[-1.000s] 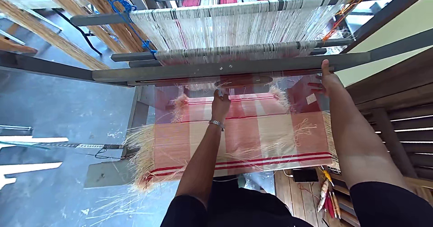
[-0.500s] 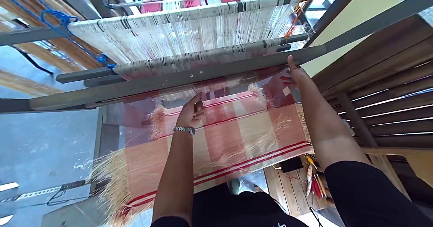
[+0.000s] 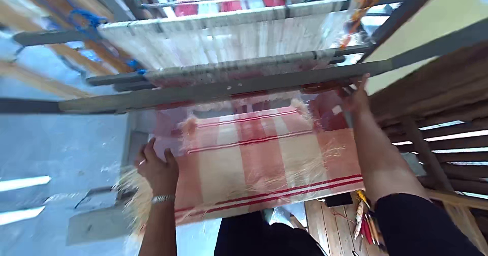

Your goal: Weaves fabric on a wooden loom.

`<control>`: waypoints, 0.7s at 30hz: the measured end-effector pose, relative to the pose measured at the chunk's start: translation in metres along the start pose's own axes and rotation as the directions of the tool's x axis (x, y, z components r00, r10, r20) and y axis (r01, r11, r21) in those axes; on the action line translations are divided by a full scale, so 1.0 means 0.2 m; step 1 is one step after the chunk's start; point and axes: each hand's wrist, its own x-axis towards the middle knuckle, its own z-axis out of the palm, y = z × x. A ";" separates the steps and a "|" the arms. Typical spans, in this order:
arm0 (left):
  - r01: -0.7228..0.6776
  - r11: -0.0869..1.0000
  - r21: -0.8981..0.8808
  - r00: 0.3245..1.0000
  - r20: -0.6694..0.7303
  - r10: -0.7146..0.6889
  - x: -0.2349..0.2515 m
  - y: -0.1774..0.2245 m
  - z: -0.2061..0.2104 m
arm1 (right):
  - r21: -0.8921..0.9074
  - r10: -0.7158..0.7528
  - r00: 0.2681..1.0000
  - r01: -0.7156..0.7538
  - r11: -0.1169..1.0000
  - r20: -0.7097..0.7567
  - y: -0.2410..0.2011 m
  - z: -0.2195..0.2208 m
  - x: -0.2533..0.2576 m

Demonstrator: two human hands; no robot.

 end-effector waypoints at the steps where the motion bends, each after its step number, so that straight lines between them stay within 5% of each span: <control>1: 0.030 0.996 0.089 0.999 -0.015 -0.029 0.01 -0.08 -0.03 | -0.042 -0.020 1.000 0.019 0.999 -0.010 0.01 -0.01 -0.01; 4: 0.146 0.968 0.205 0.982 0.089 -0.167 0.01 -0.25 -0.07 | -0.132 -0.116 0.988 0.102 0.986 -0.097 -0.01 -0.01 -0.08; 9: 0.216 0.970 0.113 0.960 0.159 -0.232 0.03 -0.32 -0.13 | -0.176 -0.289 0.911 0.245 0.953 -0.295 -0.13 -0.09 -0.18; 16: 0.212 0.977 -0.007 0.933 0.298 -0.200 0.06 -0.38 -0.13 | -0.512 -0.493 0.795 0.277 0.813 -0.352 -0.29 -0.41 -0.44; 21: 0.243 0.968 -0.065 0.923 0.321 -0.211 0.05 -0.30 -0.16 | -0.755 -0.694 0.667 0.299 0.583 -0.272 -0.27 -0.64 -0.58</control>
